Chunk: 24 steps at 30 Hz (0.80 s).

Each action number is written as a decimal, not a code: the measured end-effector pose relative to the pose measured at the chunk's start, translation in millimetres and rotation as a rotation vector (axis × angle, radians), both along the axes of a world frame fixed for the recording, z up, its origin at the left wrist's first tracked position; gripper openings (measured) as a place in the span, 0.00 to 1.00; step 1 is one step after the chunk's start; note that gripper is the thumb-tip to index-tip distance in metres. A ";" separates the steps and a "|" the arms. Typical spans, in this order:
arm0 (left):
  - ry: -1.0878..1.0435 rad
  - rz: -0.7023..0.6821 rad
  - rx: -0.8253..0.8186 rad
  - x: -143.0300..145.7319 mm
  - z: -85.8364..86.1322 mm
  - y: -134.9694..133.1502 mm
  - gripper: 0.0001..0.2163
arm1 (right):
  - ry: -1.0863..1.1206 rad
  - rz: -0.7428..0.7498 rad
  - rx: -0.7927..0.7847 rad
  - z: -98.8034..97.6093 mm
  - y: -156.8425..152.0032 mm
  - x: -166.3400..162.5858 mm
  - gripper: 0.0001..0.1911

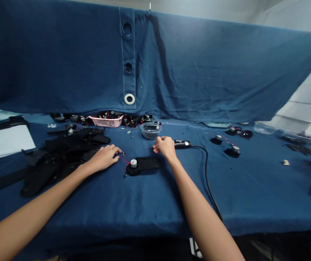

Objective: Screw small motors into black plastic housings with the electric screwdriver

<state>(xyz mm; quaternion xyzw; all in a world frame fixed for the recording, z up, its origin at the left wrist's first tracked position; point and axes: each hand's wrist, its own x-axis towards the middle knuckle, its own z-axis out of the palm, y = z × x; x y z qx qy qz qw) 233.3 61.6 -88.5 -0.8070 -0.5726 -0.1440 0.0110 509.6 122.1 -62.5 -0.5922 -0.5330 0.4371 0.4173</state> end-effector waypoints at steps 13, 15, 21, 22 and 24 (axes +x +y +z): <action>0.108 0.197 0.249 -55.0 53.0 -10.4 0.24 | -0.099 0.051 0.172 11.2 -10.1 24.3 0.14; 0.196 0.236 0.332 -75.2 65.3 -11.5 0.24 | -0.129 0.049 0.193 14.8 -10.1 33.1 0.13; 0.100 0.147 0.148 -119.0 67.4 0.6 0.24 | -0.188 0.062 0.189 13.5 -1.6 44.9 0.11; 0.077 0.131 0.101 -123.5 63.9 3.3 0.24 | -0.190 0.067 0.185 11.7 0.4 44.9 0.11; 0.040 0.130 0.045 -129.9 57.1 7.3 0.25 | -0.189 0.073 0.181 8.0 4.2 44.4 0.11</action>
